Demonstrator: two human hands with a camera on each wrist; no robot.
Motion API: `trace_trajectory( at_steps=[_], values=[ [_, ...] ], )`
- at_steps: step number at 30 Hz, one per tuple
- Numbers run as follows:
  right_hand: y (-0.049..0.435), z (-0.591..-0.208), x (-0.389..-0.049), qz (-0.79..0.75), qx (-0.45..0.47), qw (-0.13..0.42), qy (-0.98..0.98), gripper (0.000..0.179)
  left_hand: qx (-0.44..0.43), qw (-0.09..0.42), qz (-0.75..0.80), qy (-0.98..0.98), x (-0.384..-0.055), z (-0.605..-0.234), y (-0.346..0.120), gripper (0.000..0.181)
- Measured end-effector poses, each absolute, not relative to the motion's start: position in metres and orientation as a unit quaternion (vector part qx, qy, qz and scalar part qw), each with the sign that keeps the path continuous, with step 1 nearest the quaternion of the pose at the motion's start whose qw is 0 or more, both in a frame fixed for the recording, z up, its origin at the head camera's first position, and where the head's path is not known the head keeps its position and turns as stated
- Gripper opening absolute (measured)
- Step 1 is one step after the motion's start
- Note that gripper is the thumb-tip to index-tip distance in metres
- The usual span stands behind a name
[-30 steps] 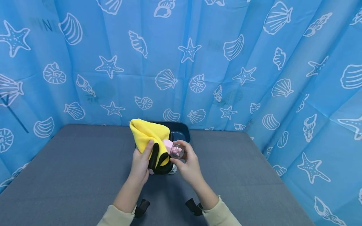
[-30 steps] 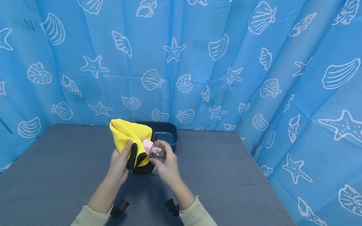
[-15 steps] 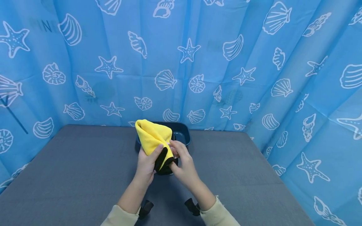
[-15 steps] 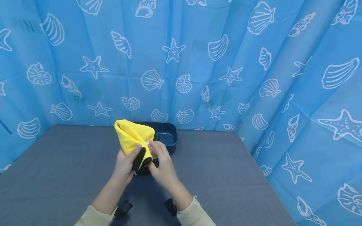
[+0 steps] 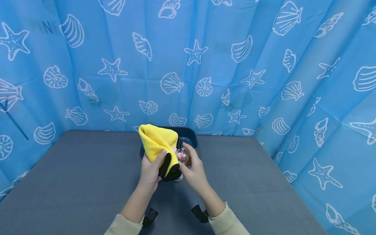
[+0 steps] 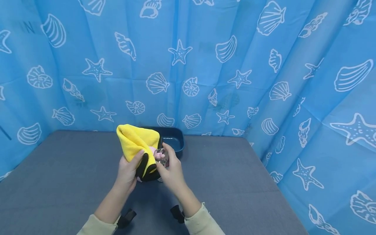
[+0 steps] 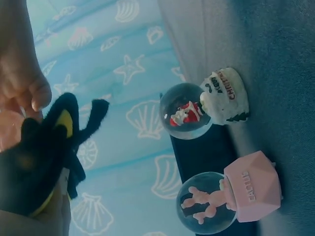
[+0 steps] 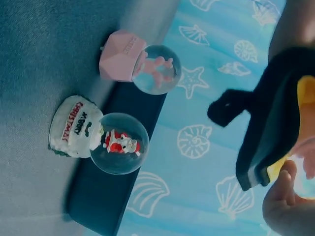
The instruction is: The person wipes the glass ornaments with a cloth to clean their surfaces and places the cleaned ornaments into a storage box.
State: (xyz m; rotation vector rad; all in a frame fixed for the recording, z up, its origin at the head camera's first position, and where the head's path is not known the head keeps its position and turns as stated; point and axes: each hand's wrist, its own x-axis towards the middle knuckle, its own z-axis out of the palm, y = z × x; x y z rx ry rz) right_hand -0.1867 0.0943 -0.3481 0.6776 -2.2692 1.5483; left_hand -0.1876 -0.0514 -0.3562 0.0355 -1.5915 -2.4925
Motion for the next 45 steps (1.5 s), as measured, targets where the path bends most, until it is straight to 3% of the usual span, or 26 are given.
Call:
trace_trajectory(
  at_steps=[8, 12, 17, 28, 35, 41, 45],
  values=[
    [0.109, -0.344, -0.192, 0.723, 0.158, -0.001, -0.672, 0.037, 0.01, 0.064, -0.857, -0.512, -0.189, -0.351, -0.06, 0.043],
    [0.113, -0.342, -0.193, 0.777, 0.147, -0.053, -0.61, 0.036, -0.017, 0.051, -0.849, -0.526, -0.188, -0.349, -0.062, 0.049],
    [0.115, -0.343, -0.196, 0.767, 0.182, -0.071, -0.611, 0.039, -0.065, 0.026, -0.799, -0.597, -0.184, -0.346, -0.059, 0.062],
    [0.122, -0.351, -0.198, 0.787, 0.214, -0.109, -0.568, 0.027, -0.049, 0.036, -0.768, -0.638, -0.18, -0.344, -0.056, 0.05],
    [0.126, -0.349, -0.197, 0.811, 0.221, -0.153, -0.519, 0.04, -0.033, 0.028, -0.786, -0.616, -0.184, -0.344, -0.063, 0.047],
    [0.126, -0.35, -0.197, 0.79, 0.236, -0.151, -0.545, 0.039, -0.104, 0.009, -0.759, -0.643, -0.18, -0.343, -0.062, 0.056],
    [0.126, -0.351, -0.197, 0.789, 0.236, -0.154, -0.546, 0.041, -0.105, 0.013, -0.744, -0.66, -0.179, -0.344, -0.059, 0.056]
  ],
)
